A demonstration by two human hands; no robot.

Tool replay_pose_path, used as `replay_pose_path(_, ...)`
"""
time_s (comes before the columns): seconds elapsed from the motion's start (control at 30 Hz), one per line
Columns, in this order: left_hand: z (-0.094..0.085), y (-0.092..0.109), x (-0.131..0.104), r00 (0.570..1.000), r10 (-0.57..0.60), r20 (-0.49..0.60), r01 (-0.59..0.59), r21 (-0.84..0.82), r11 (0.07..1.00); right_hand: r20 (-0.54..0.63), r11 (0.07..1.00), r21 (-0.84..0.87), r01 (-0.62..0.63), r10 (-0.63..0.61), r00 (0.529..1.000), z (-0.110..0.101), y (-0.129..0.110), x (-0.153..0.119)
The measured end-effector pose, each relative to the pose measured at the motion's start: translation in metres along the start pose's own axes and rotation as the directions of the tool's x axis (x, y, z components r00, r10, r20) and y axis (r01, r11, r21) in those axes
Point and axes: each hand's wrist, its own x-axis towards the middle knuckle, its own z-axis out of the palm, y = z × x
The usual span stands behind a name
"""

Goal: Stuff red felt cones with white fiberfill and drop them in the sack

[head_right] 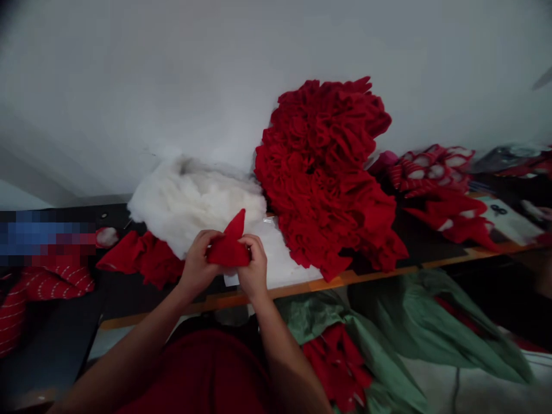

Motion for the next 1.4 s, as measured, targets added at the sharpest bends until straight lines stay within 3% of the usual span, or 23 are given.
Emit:
replay_pose_path(0.07,0.001,-0.001,0.004,0.998,-0.035,-0.05,0.033,-0.039,0.999,0.033,0.998,-0.001,0.055,-0.055,0.998,0.002,-0.003,-0.006)
replay_pose_path(0.17,0.003,-0.006,0.009,0.987,-0.162,-0.017,0.156,-0.206,0.966,0.065,0.994,-0.029,0.11,-0.108,0.992,0.005,-0.009,-0.011)
replay_pose_path(0.27,0.003,-0.01,0.011,0.98,-0.2,-0.012,0.191,-0.24,0.952,0.072,0.997,-0.024,0.078,-0.076,0.994,0.006,-0.012,-0.011)
replay_pose_path(0.4,0.001,-0.013,0.011,0.985,-0.016,-0.17,0.02,0.024,1.0,-0.066,1.0,-0.012,-0.014,0.013,0.998,0.004,-0.01,-0.007)
replay_pose_path(0.5,0.001,-0.014,0.01,0.97,0.105,-0.22,-0.066,0.177,0.982,-0.159,0.999,-0.043,-0.03,0.023,0.987,0.003,-0.006,-0.005)
replay_pose_path(0.6,0.002,-0.014,0.008,0.98,0.116,-0.159,-0.088,0.177,0.98,-0.137,0.997,-0.015,-0.077,0.074,0.988,0.003,-0.002,-0.005)
replay_pose_path(0.7,0.001,-0.01,0.008,0.989,0.148,-0.026,-0.145,0.087,0.986,0.001,0.994,0.044,-0.104,0.104,0.995,0.003,0.001,-0.006)
replay_pose_path(0.77,0.001,-0.007,0.008,0.987,0.162,0.008,-0.162,0.017,0.987,0.076,0.995,0.041,-0.09,0.087,0.993,0.003,0.0,-0.006)
replay_pose_path(0.97,0.003,-0.005,0.006,0.999,0.021,-0.033,-0.022,-0.047,0.999,0.102,0.995,-0.096,0.006,0.004,0.995,0.002,-0.005,-0.006)
replay_pose_path(1.1,0.003,-0.014,0.009,0.982,0.074,-0.172,-0.052,0.128,0.99,-0.06,0.99,-0.122,-0.068,0.061,0.996,0.003,-0.002,-0.005)
replay_pose_path(1.2,0.003,-0.016,0.009,0.976,0.112,-0.188,-0.079,0.175,0.981,-0.119,0.991,-0.105,-0.084,0.072,0.99,0.004,0.001,-0.002)
replay_pose_path(1.4,0.005,-0.008,0.0,0.997,-0.054,-0.057,0.05,-0.067,0.997,0.071,0.992,-0.112,0.066,-0.058,0.996,0.005,0.001,-0.002)
